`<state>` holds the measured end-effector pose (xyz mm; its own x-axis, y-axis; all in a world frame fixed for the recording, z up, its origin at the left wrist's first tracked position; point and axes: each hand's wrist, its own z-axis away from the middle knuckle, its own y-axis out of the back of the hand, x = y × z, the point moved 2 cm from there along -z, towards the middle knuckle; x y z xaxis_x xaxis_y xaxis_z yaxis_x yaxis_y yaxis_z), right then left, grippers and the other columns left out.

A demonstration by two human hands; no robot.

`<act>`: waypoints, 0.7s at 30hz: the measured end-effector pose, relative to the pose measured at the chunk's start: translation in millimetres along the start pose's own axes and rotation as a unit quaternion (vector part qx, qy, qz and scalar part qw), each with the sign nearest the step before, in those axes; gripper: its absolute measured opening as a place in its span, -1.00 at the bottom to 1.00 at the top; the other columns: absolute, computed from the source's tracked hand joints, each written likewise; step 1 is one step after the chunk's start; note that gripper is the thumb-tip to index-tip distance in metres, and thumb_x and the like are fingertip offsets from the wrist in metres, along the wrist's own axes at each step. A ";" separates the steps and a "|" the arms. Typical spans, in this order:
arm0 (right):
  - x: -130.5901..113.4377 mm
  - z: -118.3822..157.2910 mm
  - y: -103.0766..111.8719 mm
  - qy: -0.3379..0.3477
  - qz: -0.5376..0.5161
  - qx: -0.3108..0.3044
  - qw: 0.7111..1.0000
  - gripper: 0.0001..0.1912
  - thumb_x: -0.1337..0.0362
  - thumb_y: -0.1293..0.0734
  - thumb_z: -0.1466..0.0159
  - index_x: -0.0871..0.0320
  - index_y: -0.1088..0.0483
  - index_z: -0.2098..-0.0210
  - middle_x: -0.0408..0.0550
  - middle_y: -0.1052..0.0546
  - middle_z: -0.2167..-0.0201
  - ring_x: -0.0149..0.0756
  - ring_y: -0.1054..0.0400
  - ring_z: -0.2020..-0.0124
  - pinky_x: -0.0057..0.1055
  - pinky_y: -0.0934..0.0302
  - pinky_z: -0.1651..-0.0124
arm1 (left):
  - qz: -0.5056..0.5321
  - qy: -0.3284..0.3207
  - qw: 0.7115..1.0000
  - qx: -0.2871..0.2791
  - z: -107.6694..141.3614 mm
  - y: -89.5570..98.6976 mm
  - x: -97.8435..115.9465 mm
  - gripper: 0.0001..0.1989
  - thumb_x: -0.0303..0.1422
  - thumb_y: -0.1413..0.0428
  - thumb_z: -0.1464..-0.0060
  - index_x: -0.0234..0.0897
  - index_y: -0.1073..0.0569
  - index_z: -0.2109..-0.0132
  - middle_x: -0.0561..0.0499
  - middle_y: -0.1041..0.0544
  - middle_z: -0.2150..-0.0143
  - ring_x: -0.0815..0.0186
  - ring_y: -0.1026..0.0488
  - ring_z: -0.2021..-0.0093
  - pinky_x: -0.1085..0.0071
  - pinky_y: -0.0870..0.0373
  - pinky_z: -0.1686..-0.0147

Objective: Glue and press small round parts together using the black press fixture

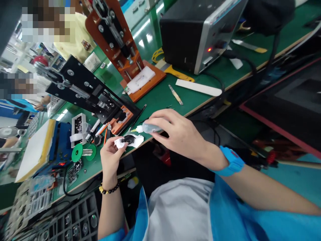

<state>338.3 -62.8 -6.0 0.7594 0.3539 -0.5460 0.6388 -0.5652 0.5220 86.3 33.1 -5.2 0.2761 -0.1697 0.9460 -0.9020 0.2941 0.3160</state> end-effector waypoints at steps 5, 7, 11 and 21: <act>-2.2 0.6 -6.6 0.018 0.008 -0.010 1.000 -0.69 0.35 -0.35 -0.40 -0.05 -0.48 -0.10 -0.02 -0.58 -0.02 -0.10 -0.51 -0.02 -0.11 -0.48 -0.06 | -0.001 -0.012 1.000 -0.004 -0.1 -0.3 1.7 -0.73 -0.31 -0.43 -0.05 -0.25 -0.63 0.11 -0.03 -0.65 0.18 0.28 -0.59 0.19 0.45 -0.53 0.18; -3.5 0.1 -7.2 0.025 0.006 -0.012 1.000 -0.69 0.35 -0.33 -0.41 -0.06 -0.48 -0.10 -0.03 -0.58 -0.02 -0.12 -0.51 -0.04 -0.12 -0.48 -0.08 | -0.007 -0.012 1.000 -0.007 0.5 -0.3 2.2 -0.73 -0.30 -0.42 -0.06 -0.25 -0.63 0.11 -0.04 -0.64 0.17 0.27 -0.59 0.18 0.44 -0.53 0.18; -6.2 -0.4 -8.3 0.035 0.006 -0.019 0.999 -0.69 0.34 -0.32 -0.42 -0.09 -0.49 -0.11 -0.05 -0.59 -0.02 -0.15 -0.51 -0.05 -0.15 -0.49 -0.11 | -0.012 -0.015 1.000 -0.011 1.3 0.2 2.0 -0.73 -0.29 -0.42 -0.07 -0.24 -0.63 0.10 -0.03 -0.64 0.16 0.27 -0.58 0.16 0.44 -0.52 0.16; -7.7 -0.9 -9.6 0.063 0.024 -0.022 0.997 -0.64 0.37 -0.30 -0.43 -0.04 -0.47 -0.16 -0.01 -0.59 -0.02 -0.12 -0.51 -0.03 -0.11 -0.50 -0.06 | -0.017 -0.028 0.999 -0.015 1.6 0.3 2.5 -0.75 -0.35 -0.42 -0.09 -0.22 -0.63 0.08 -0.01 -0.62 0.16 0.29 -0.58 0.15 0.47 -0.52 0.14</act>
<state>326.3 -59.5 -6.2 0.7970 0.4195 -0.4345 0.6040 -0.5510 0.5759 86.2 31.2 -2.9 0.2866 -0.2325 0.9294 -0.8817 0.3154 0.3508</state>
